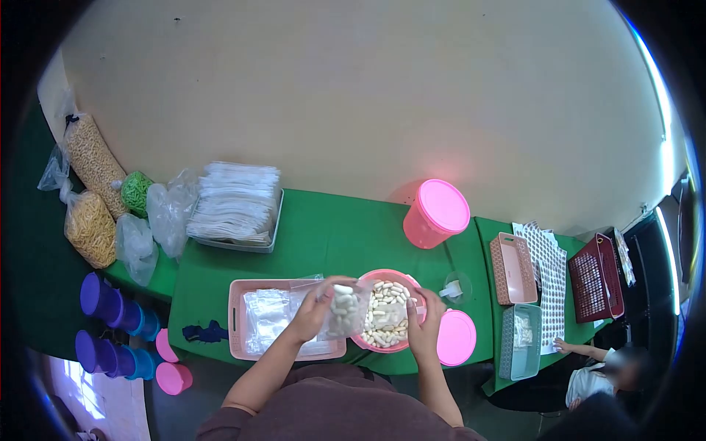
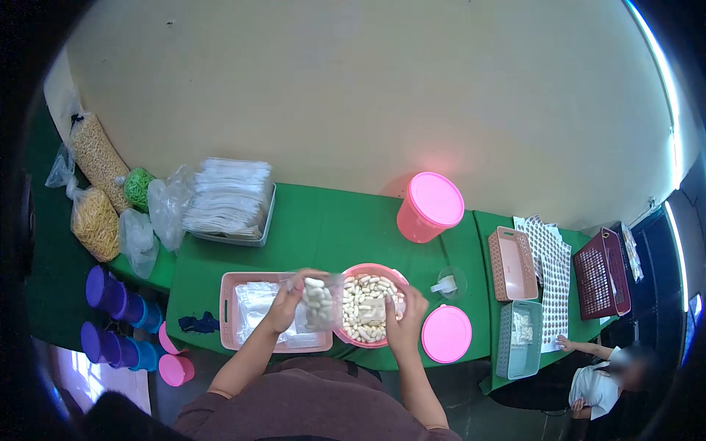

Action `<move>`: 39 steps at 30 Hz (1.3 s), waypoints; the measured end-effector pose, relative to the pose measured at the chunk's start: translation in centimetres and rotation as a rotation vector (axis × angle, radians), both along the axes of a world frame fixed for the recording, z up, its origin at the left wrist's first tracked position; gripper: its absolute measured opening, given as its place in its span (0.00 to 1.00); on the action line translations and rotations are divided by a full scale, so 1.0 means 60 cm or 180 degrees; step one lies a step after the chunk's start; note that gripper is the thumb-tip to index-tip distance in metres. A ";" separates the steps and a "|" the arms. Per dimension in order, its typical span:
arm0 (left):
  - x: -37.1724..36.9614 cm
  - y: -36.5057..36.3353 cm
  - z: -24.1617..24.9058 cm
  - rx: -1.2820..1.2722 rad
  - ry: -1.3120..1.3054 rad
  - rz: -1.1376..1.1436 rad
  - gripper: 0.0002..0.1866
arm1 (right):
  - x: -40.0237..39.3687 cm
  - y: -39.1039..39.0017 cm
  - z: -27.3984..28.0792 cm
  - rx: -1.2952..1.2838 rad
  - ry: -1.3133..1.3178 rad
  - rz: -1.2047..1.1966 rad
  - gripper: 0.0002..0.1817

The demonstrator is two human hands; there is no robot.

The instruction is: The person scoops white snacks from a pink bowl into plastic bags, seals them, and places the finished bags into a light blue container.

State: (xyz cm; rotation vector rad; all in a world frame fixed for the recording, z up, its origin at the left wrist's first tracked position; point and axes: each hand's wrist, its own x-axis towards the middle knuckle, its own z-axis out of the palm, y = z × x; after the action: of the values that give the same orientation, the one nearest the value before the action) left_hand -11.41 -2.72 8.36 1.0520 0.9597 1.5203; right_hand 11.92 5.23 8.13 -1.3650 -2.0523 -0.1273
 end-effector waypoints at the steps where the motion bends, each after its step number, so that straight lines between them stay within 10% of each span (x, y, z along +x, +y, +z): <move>1: 0.005 0.001 0.000 0.0134 0.0300 -0.0165 0.28 | -0.006 -0.005 0.001 -0.1210 0.1369 0.0776 0.17; 2: 0.012 0.003 0.003 0.0129 0.0303 -0.0174 0.28 | -0.014 -0.010 0.004 -0.2412 0.2743 0.1549 0.17; 6: 0.045 0.001 0.021 0.0720 0.1323 -0.0284 0.29 | -0.043 -0.050 0.029 -0.2671 0.2358 0.2399 0.07; 19: 0.061 -0.019 0.007 -0.0325 0.0652 0.0173 0.05 | -0.055 -0.062 0.051 -0.1790 0.2687 0.1679 0.05; 28: 0.070 -0.048 0.040 -0.0452 0.1289 -0.0198 0.12 | -0.003 -0.063 0.039 -0.2468 0.2794 0.1985 0.09; 31: 0.059 -0.050 0.015 -0.0591 0.1530 -0.0886 0.15 | 0.044 -0.054 0.042 -0.2273 0.1677 0.2356 0.12; 34: 0.055 -0.054 -0.011 -0.0253 0.1290 -0.0581 0.18 | 0.111 -0.055 0.025 -0.2667 0.2758 0.1516 0.11; 39: -0.057 -0.073 -0.151 -0.1621 0.2195 0.0661 0.21 | 0.354 0.009 -0.031 -0.0877 0.4118 -0.0709 0.10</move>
State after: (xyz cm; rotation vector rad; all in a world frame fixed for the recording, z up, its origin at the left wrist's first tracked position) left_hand -14.81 -7.08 -0.72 1.1300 1.8674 0.9681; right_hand 33.14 5.77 6.30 -1.2712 -0.8359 0.7723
